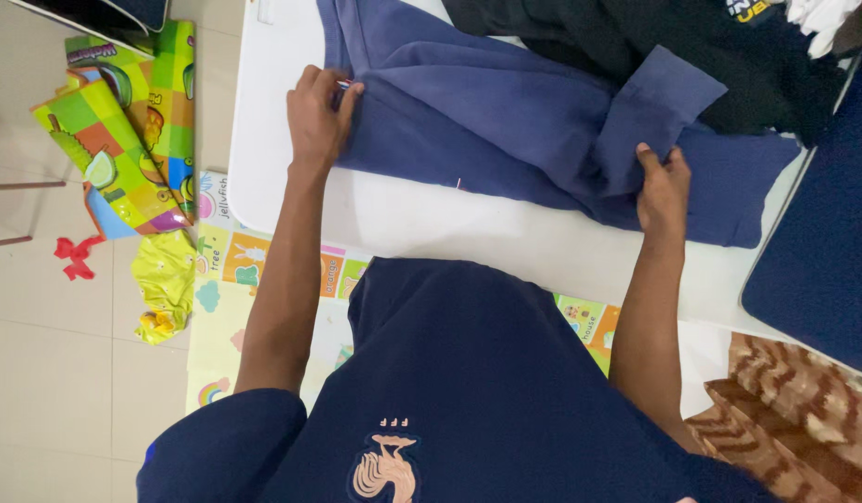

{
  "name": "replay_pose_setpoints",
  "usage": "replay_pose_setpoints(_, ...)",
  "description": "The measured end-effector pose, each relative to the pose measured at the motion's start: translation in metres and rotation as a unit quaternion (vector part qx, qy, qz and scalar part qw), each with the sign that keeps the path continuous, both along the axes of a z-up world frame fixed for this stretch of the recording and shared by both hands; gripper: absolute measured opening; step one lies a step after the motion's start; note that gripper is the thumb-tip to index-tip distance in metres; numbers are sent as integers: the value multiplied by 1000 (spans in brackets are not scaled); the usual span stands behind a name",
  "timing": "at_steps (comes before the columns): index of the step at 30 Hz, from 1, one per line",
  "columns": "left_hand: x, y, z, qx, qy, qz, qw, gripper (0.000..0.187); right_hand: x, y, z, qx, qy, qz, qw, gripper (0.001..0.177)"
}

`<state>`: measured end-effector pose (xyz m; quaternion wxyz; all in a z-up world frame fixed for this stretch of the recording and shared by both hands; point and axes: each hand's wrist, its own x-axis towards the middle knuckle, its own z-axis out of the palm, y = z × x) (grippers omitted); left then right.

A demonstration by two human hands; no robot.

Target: The person folds a blue t-shirt on a white table, then places it into an open suitcase. The person then picks up a black long-sleeved shirt with a graphic print, lays it flat on the table, and begins to fold it.

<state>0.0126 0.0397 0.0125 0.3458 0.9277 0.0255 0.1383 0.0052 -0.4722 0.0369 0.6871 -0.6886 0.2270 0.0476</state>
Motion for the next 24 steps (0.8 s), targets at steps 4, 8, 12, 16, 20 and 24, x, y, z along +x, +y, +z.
replay_pose_setpoints(4, -23, 33, -8, -96, -55, 51, 993, 10, -1, -3, -4, 22, 25, -23, 999, 47)
replay_pose_setpoints(8, -61, 49, -4, -119, 26, 71, 990, 20, 3, -5, -13, 27, 17, -24, 999, 48)
replay_pose_setpoints(12, -83, 36, -4, -36, -44, 4, 998, 23, 2, -3, -15, 23, 6, -21, 999, 48)
replay_pose_setpoints(16, -87, 21, -20, -20, 11, 77, 997, 17, 0, 3, -10, 14, -23, -19, 999, 45)
replay_pose_setpoints(20, -75, 17, -26, 5, 75, 134, 988, 16, -3, -2, -6, 29, -37, -22, 999, 36)
replay_pose_setpoints(24, -57, -10, -8, 22, 43, 123, 991, 36, 5, -18, -8, 3, -63, -40, 997, 24)
